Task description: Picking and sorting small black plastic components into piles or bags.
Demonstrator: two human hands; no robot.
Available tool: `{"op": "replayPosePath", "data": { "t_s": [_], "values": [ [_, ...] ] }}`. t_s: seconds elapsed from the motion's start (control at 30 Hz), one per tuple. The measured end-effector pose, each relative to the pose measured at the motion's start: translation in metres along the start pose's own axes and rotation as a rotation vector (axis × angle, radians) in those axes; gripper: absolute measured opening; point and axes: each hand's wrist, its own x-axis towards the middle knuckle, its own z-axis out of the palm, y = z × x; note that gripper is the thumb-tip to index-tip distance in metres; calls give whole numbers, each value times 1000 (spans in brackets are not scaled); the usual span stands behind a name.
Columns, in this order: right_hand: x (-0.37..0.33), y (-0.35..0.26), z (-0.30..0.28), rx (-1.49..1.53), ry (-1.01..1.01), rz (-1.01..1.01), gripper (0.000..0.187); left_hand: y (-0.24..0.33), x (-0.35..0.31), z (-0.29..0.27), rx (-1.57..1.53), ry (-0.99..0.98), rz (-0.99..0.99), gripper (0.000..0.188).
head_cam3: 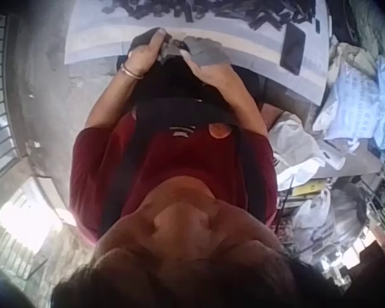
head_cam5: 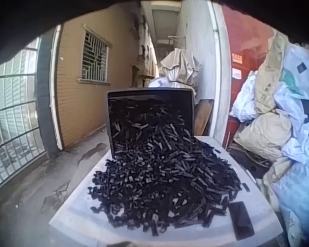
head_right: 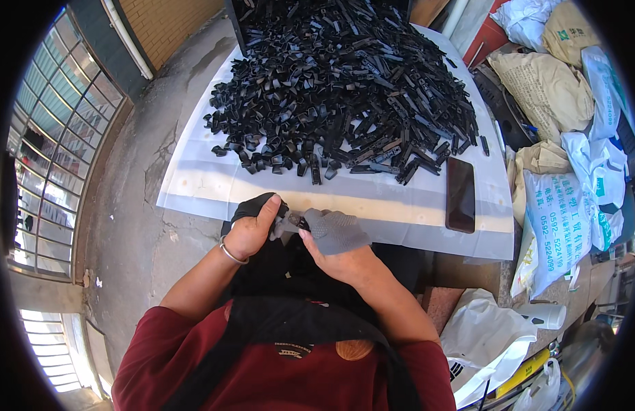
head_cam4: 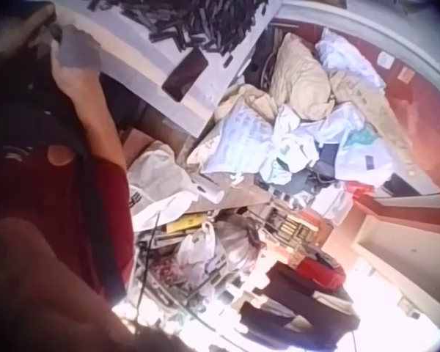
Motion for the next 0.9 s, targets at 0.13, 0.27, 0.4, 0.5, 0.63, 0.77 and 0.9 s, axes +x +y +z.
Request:
{"op": "replayPosePath", "data": {
  "t_s": [0.13, 0.27, 0.4, 0.5, 0.63, 0.77, 0.9],
  "values": [
    [-1, -2, 3, 2, 36, -15, 27, 5, 0, 3, 67, 92, 266, 42],
    [-2, -3, 9, -112, 64, -41, 29, 8, 1, 3, 85, 78, 323, 36],
    [-2, -7, 20, -174, 184, -90, 29, 16, -2, 10, 203, 123, 424, 30],
    [-2, 0, 30, -166, 225, -128, 29, 17, -4, 19, 148, 59, 373, 29],
    [1, 10, 33, -54, 153, -172, 25, 10, 1, 8, 328, -36, 420, 30],
    [20, 18, -1, -143, -46, -28, 26, 23, 20, -5, 673, 119, 400, 31],
    [61, 24, 2, -295, 154, 97, 26, 11, 64, 10, 715, 341, 524, 22]
  ]
}}
